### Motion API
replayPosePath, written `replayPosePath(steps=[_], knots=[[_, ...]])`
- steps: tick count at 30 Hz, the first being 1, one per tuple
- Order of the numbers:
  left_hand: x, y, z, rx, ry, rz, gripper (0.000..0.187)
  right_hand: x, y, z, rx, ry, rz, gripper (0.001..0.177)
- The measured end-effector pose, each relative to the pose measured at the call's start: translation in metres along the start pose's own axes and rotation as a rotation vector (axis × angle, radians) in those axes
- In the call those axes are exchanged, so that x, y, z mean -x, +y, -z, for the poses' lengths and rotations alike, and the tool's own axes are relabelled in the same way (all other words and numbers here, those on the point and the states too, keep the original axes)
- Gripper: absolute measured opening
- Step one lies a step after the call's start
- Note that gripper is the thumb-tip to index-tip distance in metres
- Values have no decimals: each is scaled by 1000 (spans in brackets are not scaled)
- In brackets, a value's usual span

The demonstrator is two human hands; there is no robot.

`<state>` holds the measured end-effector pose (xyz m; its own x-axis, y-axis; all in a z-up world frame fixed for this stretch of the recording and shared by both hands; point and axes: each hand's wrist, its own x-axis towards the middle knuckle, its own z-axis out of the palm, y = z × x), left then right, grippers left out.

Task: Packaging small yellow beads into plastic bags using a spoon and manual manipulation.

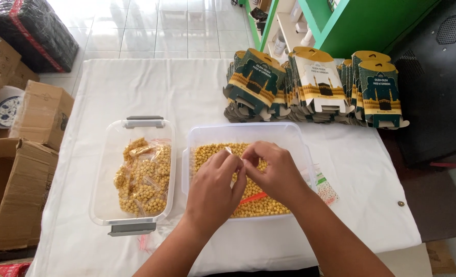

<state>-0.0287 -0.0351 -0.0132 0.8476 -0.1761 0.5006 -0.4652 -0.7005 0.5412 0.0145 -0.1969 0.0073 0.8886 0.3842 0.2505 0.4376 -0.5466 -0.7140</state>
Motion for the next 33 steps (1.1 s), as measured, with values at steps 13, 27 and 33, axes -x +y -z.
replayPosePath(steps=[13,27,33], knots=[[-19,-38,-6,-211,-20,-397,40,-1,16,-3,61,19,-56,23],[-20,-34,9,-89,-79,-356,55,2,16,-2,-11,-15,-150,33],[-18,-36,6,-96,-122,-365,52,4,10,-1,-71,-13,-193,32]])
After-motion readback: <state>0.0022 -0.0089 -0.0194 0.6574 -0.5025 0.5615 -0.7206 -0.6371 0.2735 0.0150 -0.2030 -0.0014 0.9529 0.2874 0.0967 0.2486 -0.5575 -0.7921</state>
